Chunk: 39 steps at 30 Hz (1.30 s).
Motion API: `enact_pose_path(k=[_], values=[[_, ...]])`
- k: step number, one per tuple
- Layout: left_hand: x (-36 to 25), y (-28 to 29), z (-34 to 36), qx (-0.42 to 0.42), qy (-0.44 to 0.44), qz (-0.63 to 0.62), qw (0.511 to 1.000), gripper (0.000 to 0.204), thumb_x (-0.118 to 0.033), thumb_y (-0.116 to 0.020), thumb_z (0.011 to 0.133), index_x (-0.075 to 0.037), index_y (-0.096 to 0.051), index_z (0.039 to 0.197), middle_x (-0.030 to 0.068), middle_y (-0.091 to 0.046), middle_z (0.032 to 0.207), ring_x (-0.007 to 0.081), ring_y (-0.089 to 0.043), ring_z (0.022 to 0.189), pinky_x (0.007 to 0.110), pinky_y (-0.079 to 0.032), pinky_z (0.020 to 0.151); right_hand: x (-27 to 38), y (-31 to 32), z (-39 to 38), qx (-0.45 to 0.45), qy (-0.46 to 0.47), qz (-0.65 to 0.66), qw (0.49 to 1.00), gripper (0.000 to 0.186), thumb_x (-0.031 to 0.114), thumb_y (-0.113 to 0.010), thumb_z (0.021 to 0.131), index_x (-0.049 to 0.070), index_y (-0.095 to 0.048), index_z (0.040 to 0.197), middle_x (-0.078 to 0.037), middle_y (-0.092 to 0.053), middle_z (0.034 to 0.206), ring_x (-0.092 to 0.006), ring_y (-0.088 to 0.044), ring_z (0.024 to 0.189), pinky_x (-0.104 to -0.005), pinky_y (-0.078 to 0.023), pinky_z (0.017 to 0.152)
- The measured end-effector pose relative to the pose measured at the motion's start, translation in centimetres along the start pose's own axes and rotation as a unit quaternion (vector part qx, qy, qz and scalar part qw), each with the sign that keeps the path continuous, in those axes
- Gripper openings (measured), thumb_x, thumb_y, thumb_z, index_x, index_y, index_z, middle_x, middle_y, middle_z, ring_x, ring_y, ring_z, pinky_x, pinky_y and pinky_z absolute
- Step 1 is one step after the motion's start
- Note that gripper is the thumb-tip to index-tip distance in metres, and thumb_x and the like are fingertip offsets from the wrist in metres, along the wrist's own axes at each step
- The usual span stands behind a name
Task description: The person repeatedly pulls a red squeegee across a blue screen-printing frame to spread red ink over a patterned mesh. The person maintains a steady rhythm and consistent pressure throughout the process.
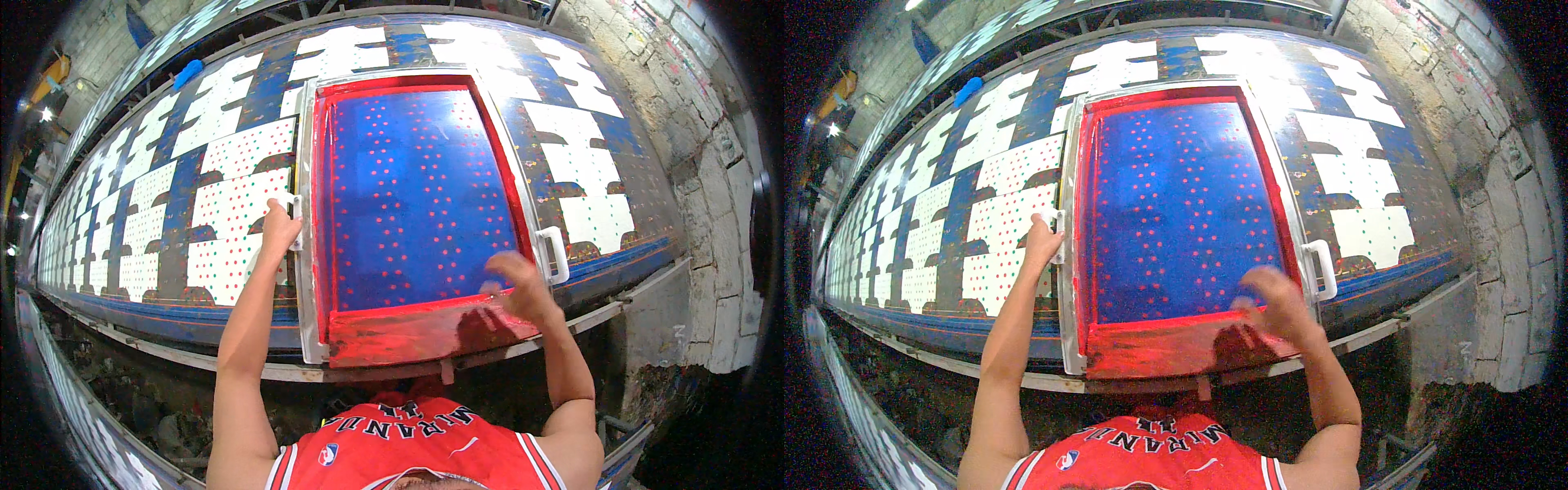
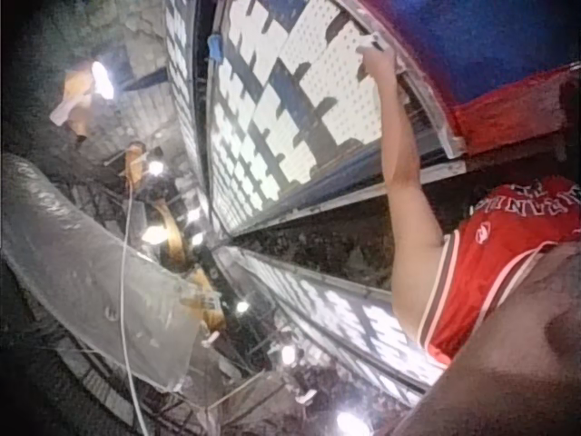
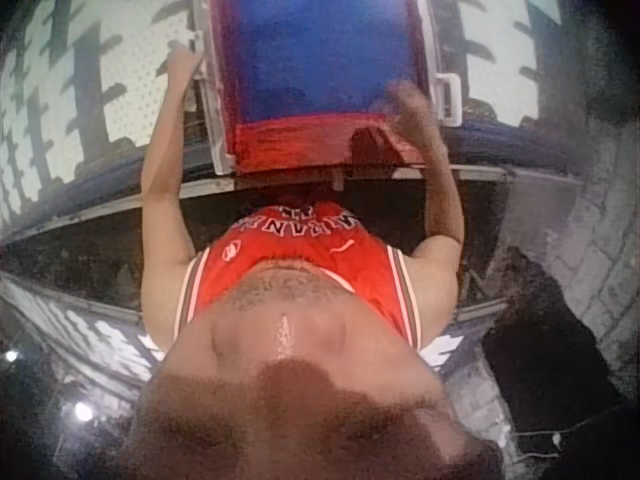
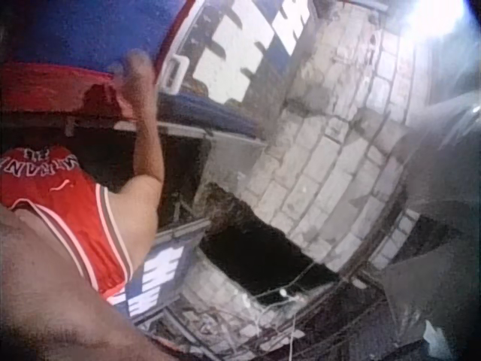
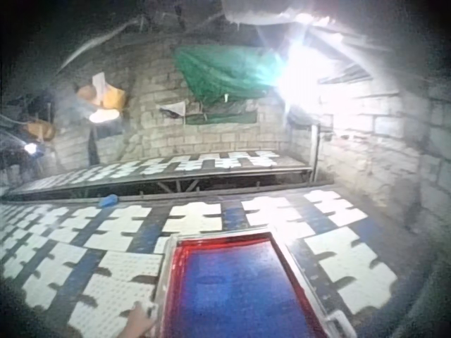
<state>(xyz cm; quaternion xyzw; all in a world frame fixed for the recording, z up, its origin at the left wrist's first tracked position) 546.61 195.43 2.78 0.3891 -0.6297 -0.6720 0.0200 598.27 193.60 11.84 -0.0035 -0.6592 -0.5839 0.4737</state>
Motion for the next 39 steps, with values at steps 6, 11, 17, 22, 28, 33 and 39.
enact_pose_path(k=[6, 11, 17, 22, 28, 33, 39], values=[[0.5, 0.1, 0.8, 0.031, -0.014, -0.035, 0.999, 0.077, -0.015, -0.084, 0.075, 0.014, -0.037, 0.127, 0.0372, -0.058, 0.120, 0.0488, -0.066, 0.108, 0.049, -0.054, 0.095, 7.5, -4.0, -3.0, 0.258, 0.074, -0.005, 0.963, 0.066, 0.037, -0.088, 0.072, 0.005, -0.064, 0.125, -0.019, -0.055, 0.135, -0.0395, -0.053, 0.129, -0.0498, -0.044, 0.109], [0.8, -0.4, 0.6, -0.029, -0.046, -0.038, 0.998, 0.070, -0.015, -0.084, 0.071, 0.009, -0.043, 0.122, 0.0337, -0.057, 0.118, 0.0453, -0.061, 0.115, 0.047, -0.050, 0.101, 9.7, -4.6, -3.4, 0.287, 0.073, -0.052, 0.954, 0.077, 0.024, -0.088, 0.064, 0.009, -0.059, 0.133, -0.017, -0.051, 0.141, -0.0392, -0.046, 0.135, -0.0505, -0.040, 0.113], [0.4, 0.3, -0.4, -0.017, -0.069, -0.094, 0.993, 0.079, -0.010, -0.074, 0.076, 0.001, -0.033, 0.143, 0.0328, -0.051, 0.134, 0.0493, -0.060, 0.119, 0.052, -0.051, 0.100, 11.5, -4.6, -3.8, 0.316, 0.061, -0.112, 0.940, 0.090, 0.005, -0.080, 0.056, 0.013, -0.053, 0.141, -0.014, -0.047, 0.148, -0.0372, -0.043, 0.141, -0.0499, -0.037, 0.117], [0.2, 0.7, -0.8, 0.024, -0.063, -0.120, 0.990, 0.090, -0.007, -0.068, 0.077, -0.018, -0.027, 0.156, 0.0307, -0.049, 0.138, 0.0504, -0.064, 0.112, 0.053, -0.052, 0.098, 11.6, -5.9, -4.1, 0.288, 0.045, -0.178, 0.940, 0.093, 0.007, -0.082, 0.057, 0.016, -0.051, 0.144, -0.013, -0.048, 0.149, -0.0365, -0.045, 0.139, -0.0506, -0.039, 0.116], [0.3, 0.7, -0.8, 0.012, -0.091, -0.121, 0.988, 0.082, -0.006, -0.065, 0.076, -0.015, -0.036, 0.152, 0.0289, -0.055, 0.132, 0.0477, -0.062, 0.115, 0.053, -0.051, 0.097, 11.3, -6.6, -4.6, 0.238, 0.067, -0.202, 0.948, 0.083, 0.003, -0.077, 0.061, 0.012, -0.054, 0.141, -0.015, -0.053, 0.146, -0.0367, -0.052, 0.134, -0.0494, -0.044, 0.112], [0.4, 0.5, -0.7, 0.002, -0.089, -0.140, 0.986, 0.078, -0.007, -0.067, 0.074, -0.012, -0.041, 0.148, 0.0303, -0.060, 0.126, 0.0465, -0.061, 0.115, 0.050, -0.050, 0.099, 10.6, -6.1, -2.2, 0.155, 0.059, -0.202, 0.965, 0.055, 0.003, -0.070, 0.066, 0.005, -0.068, 0.120, -0.017, -0.069, 0.123, -0.0371, -0.067, 0.115, -0.0470, -0.055, 0.097], [0.6, 0.1, -0.2, 0.015, -0.084, -0.115, 0.990, 0.080, -0.008, -0.067, 0.076, -0.017, -0.038, 0.150, 0.0258, -0.054, 0.133, 0.0469, -0.063, 0.113, 0.053, -0.053, 0.093, 10.0, -7.0, 0.3, 0.111, -0.013, -0.273, 0.956, 0.043, 0.016, -0.068, 0.067, 0.012, -0.075, 0.109, -0.010, -0.076, 0.105, -0.0322, -0.073, 0.095, -0.0470, -0.059, 0.079]])
Point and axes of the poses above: each hand's wrist, its own z-axis towards the middle knuckle, its own y-axis out of the back of the hand, x = y × z, the point moved 3 cm from there along z, towards the middle knuckle
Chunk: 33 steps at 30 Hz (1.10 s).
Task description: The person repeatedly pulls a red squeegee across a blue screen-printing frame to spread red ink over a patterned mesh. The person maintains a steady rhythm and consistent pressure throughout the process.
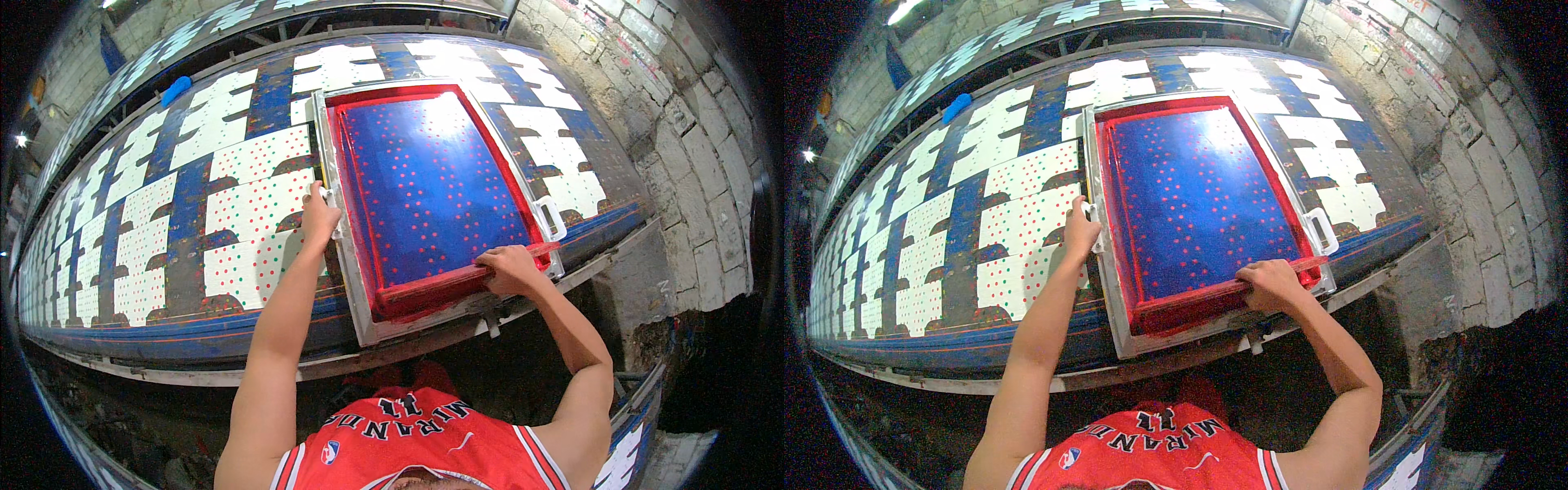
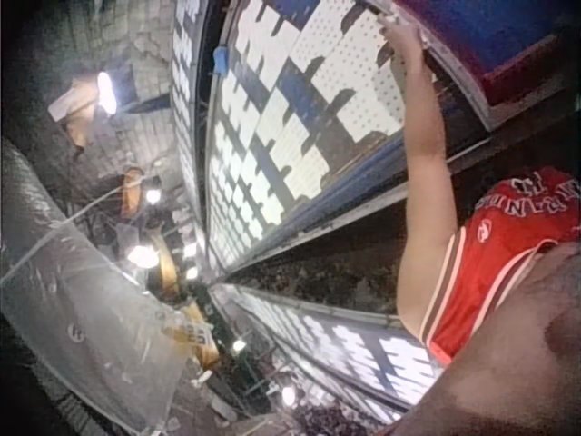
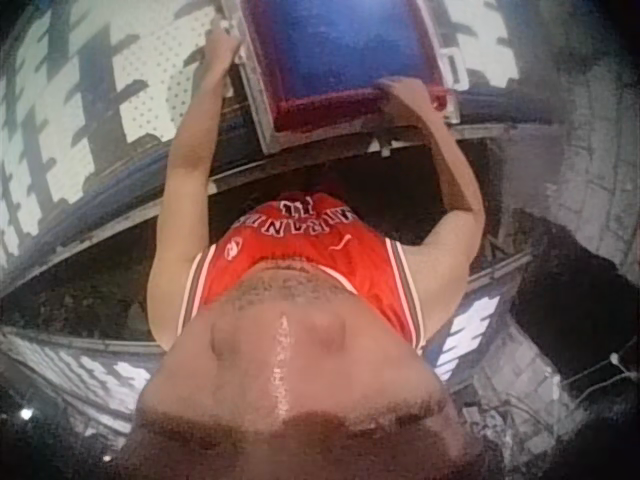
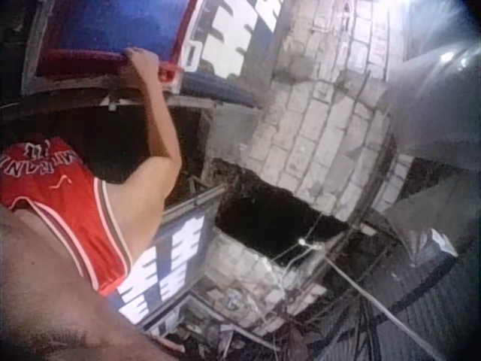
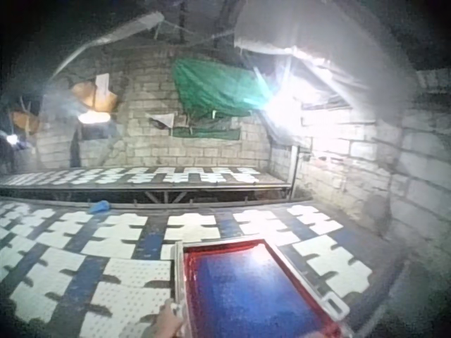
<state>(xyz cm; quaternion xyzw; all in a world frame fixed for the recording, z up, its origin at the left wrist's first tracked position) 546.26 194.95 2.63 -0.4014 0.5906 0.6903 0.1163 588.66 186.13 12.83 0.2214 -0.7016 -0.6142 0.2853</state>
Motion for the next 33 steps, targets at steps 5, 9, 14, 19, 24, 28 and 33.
enact_pose_path(k=[5, 9, 14, 19, 24, 28, 33], values=[[0.2, -0.1, 0.0, -0.031, -0.017, 0.000, 0.999, 0.082, -0.008, -0.066, 0.075, -0.017, -0.038, 0.151, 0.0256, -0.058, 0.129, 0.0458, -0.063, 0.113, 0.051, -0.053, 0.094, -0.1, -0.7, 0.4, 0.007, -0.020, -0.011, 1.000, 0.036, 0.022, -0.069, 0.067, 0.017, -0.077, 0.102, -0.007, -0.077, 0.095, -0.0315, -0.074, 0.086, -0.0482, -0.058, 0.070], [0.2, -0.3, -0.1, -0.060, -0.025, -0.028, 0.997, 0.081, -0.007, -0.066, 0.074, -0.016, -0.041, 0.150, 0.0266, -0.065, 0.123, 0.0434, -0.066, 0.111, 0.050, -0.053, 0.093, -0.1, 0.0, 0.4, -0.020, 0.011, -0.013, 1.000, 0.032, 0.022, -0.070, 0.067, 0.018, -0.076, 0.098, -0.007, -0.076, 0.089, -0.0325, -0.074, 0.081, -0.0495, -0.058, 0.066], [0.5, -0.4, 0.1, -0.019, 0.009, -0.020, 1.000, 0.083, -0.008, -0.073, 0.070, -0.021, -0.045, 0.147, 0.0242, -0.071, 0.117, 0.0426, -0.069, 0.106, 0.049, -0.054, 0.091, -0.7, 1.2, -1.5, -0.005, 0.017, 0.005, 1.000, 0.022, 0.022, -0.069, 0.067, 0.015, -0.072, 0.088, -0.007, -0.075, 0.083, -0.0331, -0.074, 0.076, -0.0492, -0.057, 0.064], [0.2, -0.1, 0.1, -0.020, 0.019, -0.033, 0.999, 0.078, -0.011, -0.076, 0.067, -0.020, -0.049, 0.140, 0.0206, -0.072, 0.113, 0.0422, -0.070, 0.104, 0.046, -0.054, 0.089, -0.7, -0.7, -3.3, 0.007, 0.009, 0.037, 0.999, 0.024, 0.020, -0.071, 0.066, 0.012, -0.071, 0.088, -0.011, -0.073, 0.081, -0.0335, -0.073, 0.077, -0.0482, -0.058, 0.066], [-0.4, -0.1, 0.0, -0.017, 0.059, -0.026, 0.998, 0.074, -0.004, -0.074, 0.067, -0.019, -0.051, 0.135, 0.0176, -0.073, 0.109, 0.0373, -0.071, 0.103, 0.044, -0.054, 0.088, -0.7, -2.4, -3.9, -0.124, 0.076, 0.037, 0.989, 0.032, 0.019, -0.076, 0.061, 0.009, -0.061, 0.088, -0.006, -0.071, 0.093, -0.0270, -0.072, 0.086, -0.0420, -0.059, 0.068], [-0.6, -0.1, 0.0, -0.028, 0.051, -0.030, 0.998, 0.076, -0.004, -0.076, 0.066, -0.020, -0.051, 0.137, 0.0180, -0.074, 0.108, 0.0384, -0.072, 0.101, 0.044, -0.054, 0.089, -3.5, -3.2, 1.0, -0.170, 0.063, 0.013, 0.983, 0.033, 0.017, -0.076, 0.058, 0.009, -0.061, 0.086, -0.007, -0.067, 0.085, -0.0267, -0.071, 0.082, -0.0415, -0.059, 0.067], [-0.5, 0.1, -0.2, -0.034, 0.032, -0.021, 0.999, 0.078, -0.008, -0.078, 0.068, -0.021, -0.050, 0.139, 0.0187, -0.074, 0.109, 0.0402, -0.072, 0.102, 0.044, -0.055, 0.089, -7.6, -2.9, 10.1, -0.138, 0.042, -0.003, 0.989, 0.023, 0.015, -0.074, 0.062, 0.008, -0.064, 0.081, -0.010, -0.069, 0.084, -0.0288, -0.071, 0.080, -0.0447, -0.058, 0.067]])
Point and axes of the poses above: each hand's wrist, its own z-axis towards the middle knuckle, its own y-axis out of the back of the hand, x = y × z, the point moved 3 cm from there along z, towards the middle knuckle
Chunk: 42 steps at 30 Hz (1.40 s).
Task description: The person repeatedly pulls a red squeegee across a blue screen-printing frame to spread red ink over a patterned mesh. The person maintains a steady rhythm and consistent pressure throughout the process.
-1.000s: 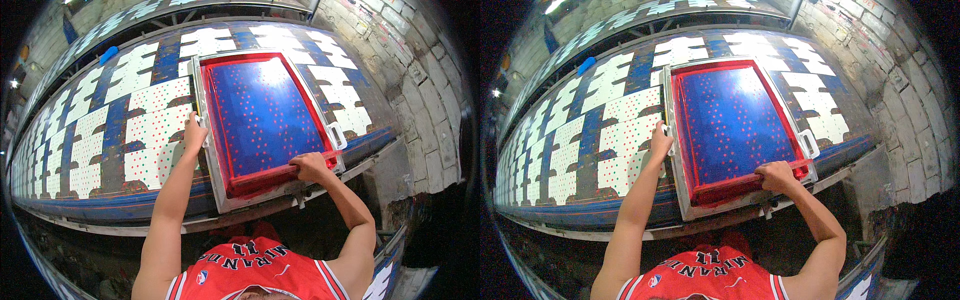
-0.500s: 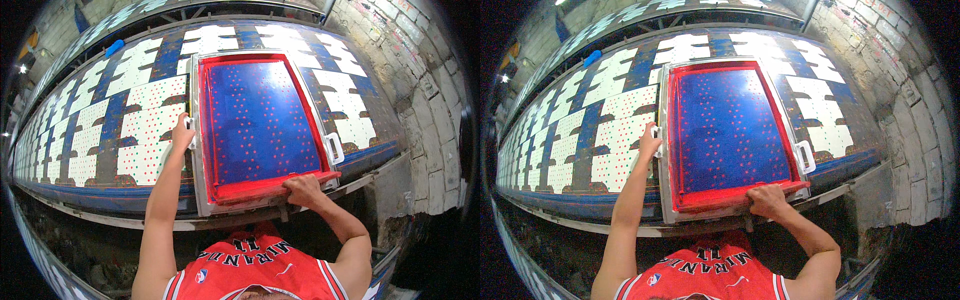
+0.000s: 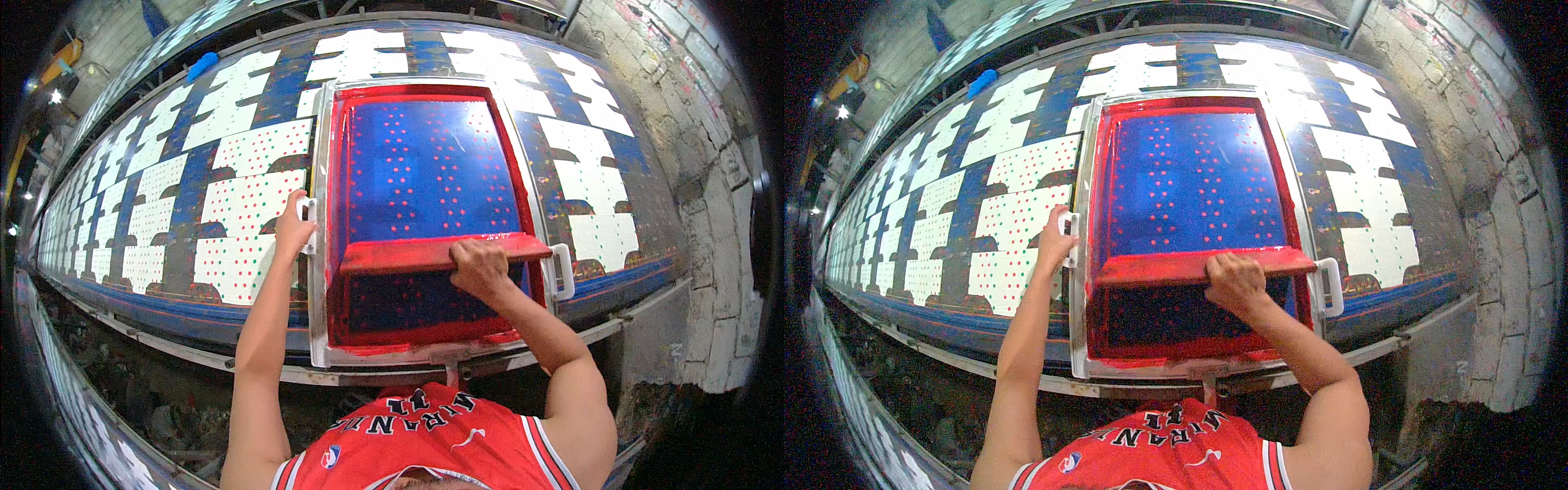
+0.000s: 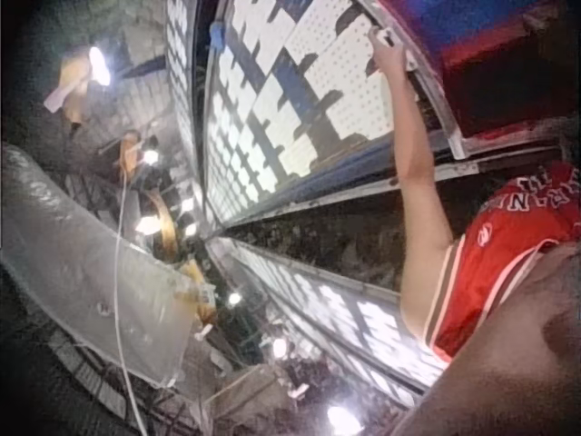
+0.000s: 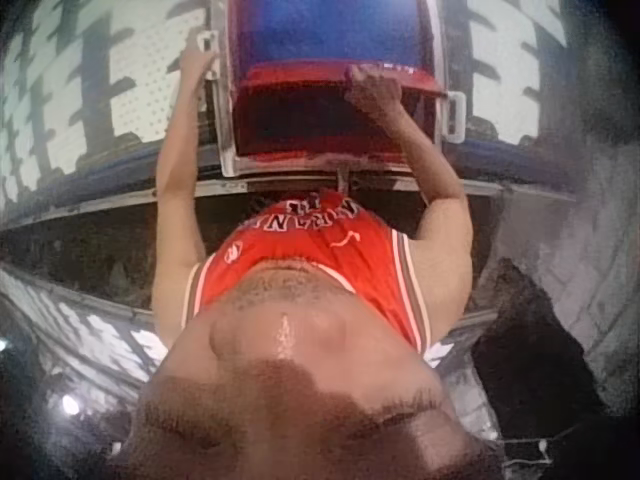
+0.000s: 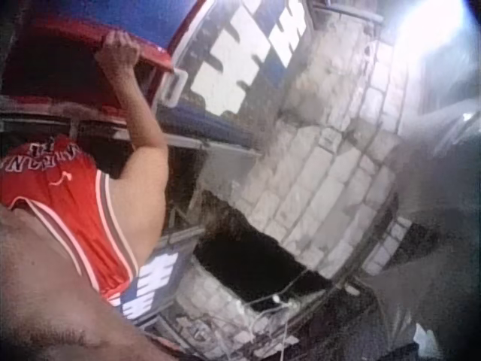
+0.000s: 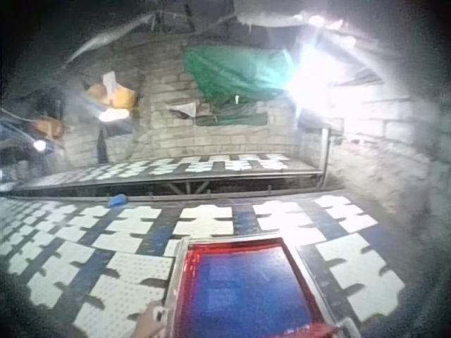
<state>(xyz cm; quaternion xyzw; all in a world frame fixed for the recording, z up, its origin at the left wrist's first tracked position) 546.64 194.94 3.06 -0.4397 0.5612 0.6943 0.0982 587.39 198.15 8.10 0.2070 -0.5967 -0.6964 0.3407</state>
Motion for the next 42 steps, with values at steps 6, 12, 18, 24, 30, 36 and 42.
enact_pose_path(k=[6, 12, 18, 24, 30, 36, 42], values=[[-0.2, 0.0, -0.2, 0.011, 0.036, 0.014, 0.999, 0.077, -0.009, -0.077, 0.070, -0.023, -0.050, 0.140, 0.0202, -0.073, 0.110, 0.0425, -0.071, 0.104, 0.046, -0.054, 0.090, -4.6, -1.5, 9.2, -0.004, 0.008, -0.021, 1.000, 0.018, 0.019, -0.072, 0.068, 0.006, -0.069, 0.080, -0.014, -0.071, 0.082, -0.0334, -0.073, 0.078, -0.0469, -0.059, 0.069], [-1.0, 0.3, -0.4, 0.005, 0.032, 0.029, 0.999, 0.076, -0.006, -0.077, 0.072, -0.024, -0.049, 0.140, 0.0212, -0.073, 0.113, 0.0438, -0.070, 0.106, 0.046, -0.054, 0.091, -9.4, -3.3, 18.8, -0.017, -0.006, -0.050, 0.999, 0.020, 0.023, -0.070, 0.072, 0.005, -0.074, 0.080, -0.019, -0.074, 0.085, -0.0359, -0.075, 0.079, -0.0469, -0.060, 0.070], [-1.7, 0.4, -0.5, 0.021, 0.070, 0.019, 0.997, 0.079, -0.003, -0.077, 0.072, -0.023, -0.048, 0.143, 0.0207, -0.070, 0.118, 0.0382, -0.069, 0.109, 0.044, -0.052, 0.094, -14.6, -4.9, 28.7, -0.069, 0.010, -0.079, 0.994, 0.019, 0.022, -0.067, 0.073, 0.006, -0.076, 0.074, -0.022, -0.072, 0.075, -0.0366, -0.076, 0.073, -0.0461, -0.061, 0.068], [-1.6, 0.3, -0.2, 0.039, 0.108, 0.018, 0.993, 0.077, 0.000, -0.077, 0.073, -0.020, -0.049, 0.142, 0.0175, -0.068, 0.123, 0.0310, -0.069, 0.108, 0.040, -0.052, 0.094, -17.8, -5.3, 35.7, -0.046, 0.001, -0.087, 0.995, 0.020, 0.022, -0.066, 0.072, 0.007, -0.078, 0.078, -0.022, -0.074, 0.082, -0.0357, -0.076, 0.081, -0.0462, -0.062, 0.072], [-2.1, 0.7, -0.6, 0.011, 0.050, 0.001, 0.999, 0.077, 0.002, -0.077, 0.073, -0.019, -0.050, 0.143, 0.0145, -0.070, 0.118, 0.0255, -0.069, 0.105, 0.038, -0.053, 0.093, -19.0, -2.3, 38.8, -0.001, 0.001, -0.086, 0.996, 0.028, 0.024, -0.067, 0.070, 0.004, -0.079, 0.086, -0.024, -0.075, 0.088, -0.0382, -0.076, 0.088, -0.0469, -0.061, 0.075], [-2.8, 0.7, -0.8, 0.023, 0.088, -0.027, 0.996, 0.077, 0.007, -0.075, 0.073, -0.019, -0.051, 0.142, 0.0133, -0.069, 0.118, 0.0236, -0.068, 0.103, 0.036, -0.053, 0.093, -19.8, -2.5, 40.4, 0.031, -0.032, -0.064, 0.997, 0.031, 0.026, -0.066, 0.071, 0.004, -0.079, 0.089, -0.025, -0.075, 0.096, -0.0403, -0.075, 0.093, -0.0488, -0.060, 0.083], [-2.1, 0.2, -0.4, 0.014, 0.084, -0.032, 0.996, 0.076, 0.008, -0.076, 0.072, -0.018, -0.052, 0.140, 0.0114, -0.070, 0.110, 0.0247, -0.068, 0.097, 0.037, -0.053, 0.089, -20.1, -3.1, 40.3, 0.040, -0.033, -0.061, 0.997, 0.034, 0.025, -0.065, 0.071, 0.003, -0.080, 0.092, -0.027, -0.074, 0.099, -0.0405, -0.074, 0.097, -0.0495, -0.059, 0.084]])
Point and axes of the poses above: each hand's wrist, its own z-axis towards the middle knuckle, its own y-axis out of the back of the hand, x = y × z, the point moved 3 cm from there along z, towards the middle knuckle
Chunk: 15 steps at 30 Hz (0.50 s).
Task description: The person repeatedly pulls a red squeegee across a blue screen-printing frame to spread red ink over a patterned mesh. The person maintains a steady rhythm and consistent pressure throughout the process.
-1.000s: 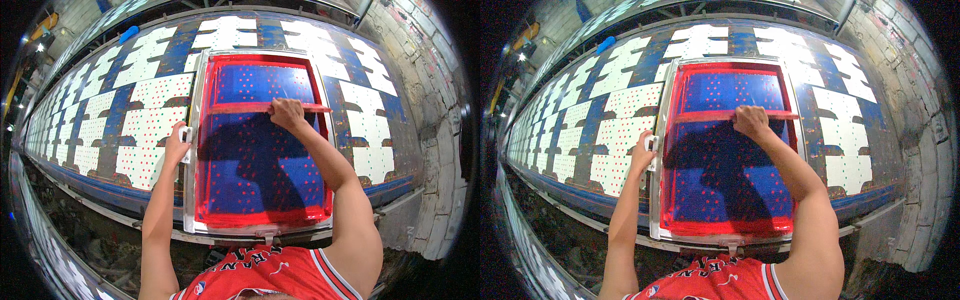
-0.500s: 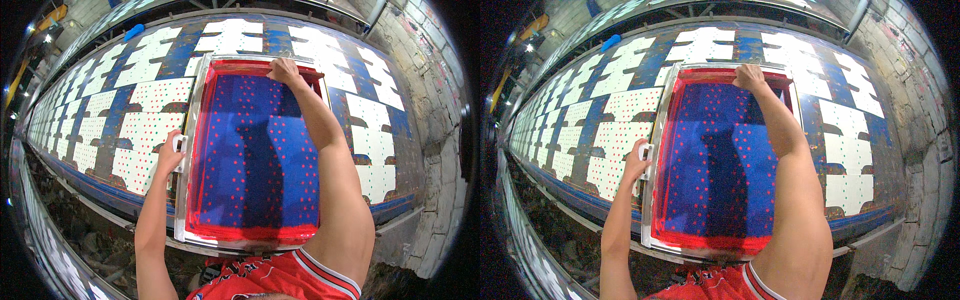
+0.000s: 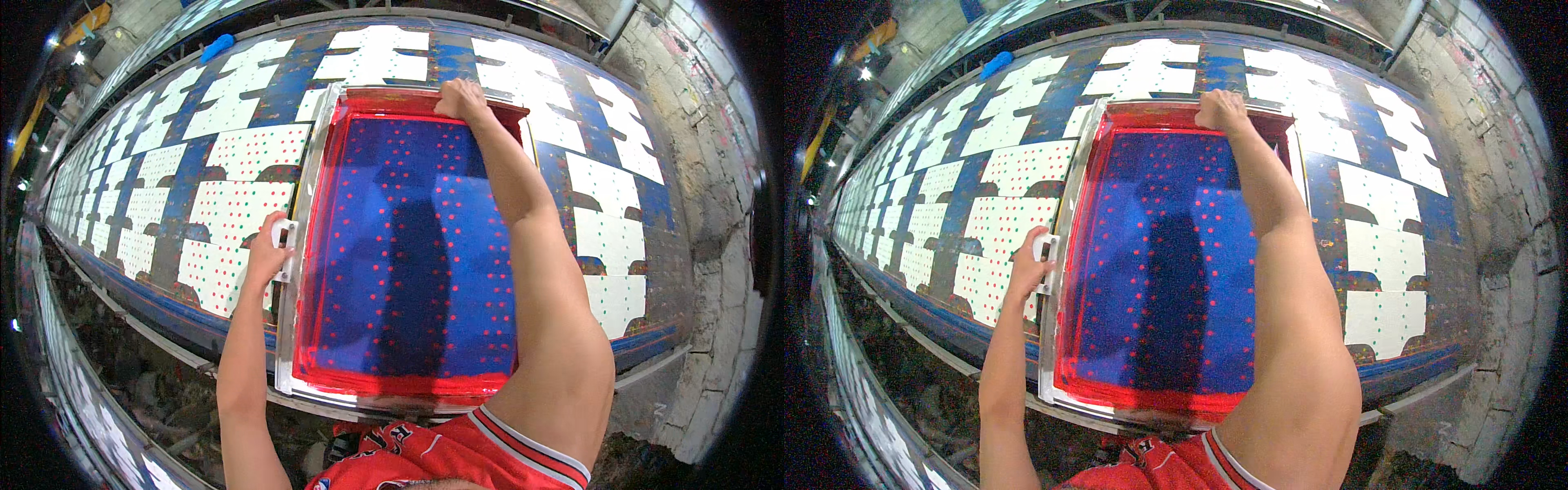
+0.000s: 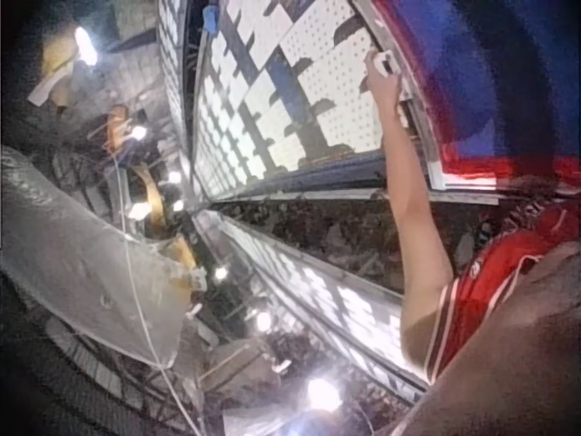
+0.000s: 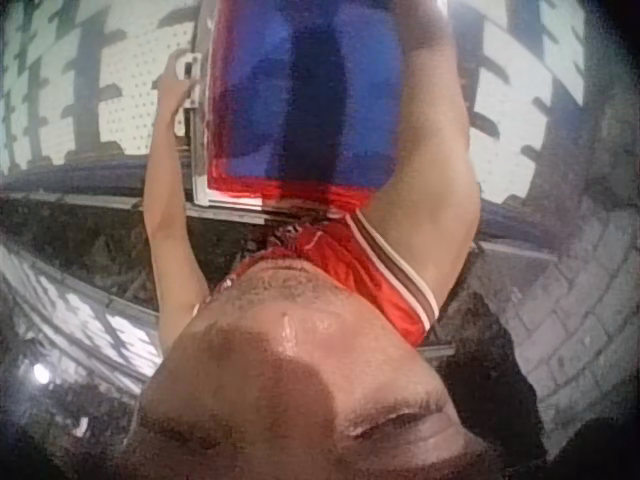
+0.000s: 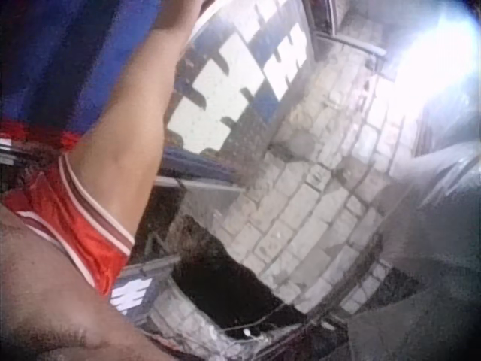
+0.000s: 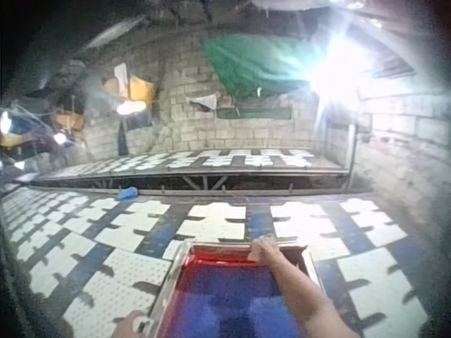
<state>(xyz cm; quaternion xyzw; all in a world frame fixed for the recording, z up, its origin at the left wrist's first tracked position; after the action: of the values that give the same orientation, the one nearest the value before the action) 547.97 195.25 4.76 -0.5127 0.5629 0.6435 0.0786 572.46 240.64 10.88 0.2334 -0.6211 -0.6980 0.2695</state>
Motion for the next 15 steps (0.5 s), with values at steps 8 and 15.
enact_pose_path(k=[8, 15], values=[[0.8, -0.1, 0.3, -0.012, -0.026, 0.006, 1.000, 0.076, 0.009, -0.075, 0.070, -0.015, -0.052, 0.138, 0.0108, -0.068, 0.107, 0.0226, -0.066, 0.096, 0.035, -0.053, 0.087, 2.1, 1.1, -6.0, 0.042, -0.016, 0.014, 0.999, 0.033, 0.021, -0.063, 0.073, 0.002, -0.079, 0.093, -0.026, -0.075, 0.100, -0.0384, -0.074, 0.099, -0.0462, -0.059, 0.087], [1.2, -0.2, 0.4, -0.025, -0.062, 0.002, 0.998, 0.077, 0.003, -0.073, 0.070, -0.018, -0.052, 0.140, 0.0159, -0.072, 0.115, 0.0329, -0.070, 0.106, 0.040, -0.052, 0.093, 5.8, 1.7, -15.7, 0.017, -0.017, 0.029, 0.999, 0.028, 0.021, -0.065, 0.070, 0.005, -0.080, 0.087, -0.025, -0.075, 0.091, -0.0387, -0.076, 0.091, -0.0474, -0.060, 0.082]])
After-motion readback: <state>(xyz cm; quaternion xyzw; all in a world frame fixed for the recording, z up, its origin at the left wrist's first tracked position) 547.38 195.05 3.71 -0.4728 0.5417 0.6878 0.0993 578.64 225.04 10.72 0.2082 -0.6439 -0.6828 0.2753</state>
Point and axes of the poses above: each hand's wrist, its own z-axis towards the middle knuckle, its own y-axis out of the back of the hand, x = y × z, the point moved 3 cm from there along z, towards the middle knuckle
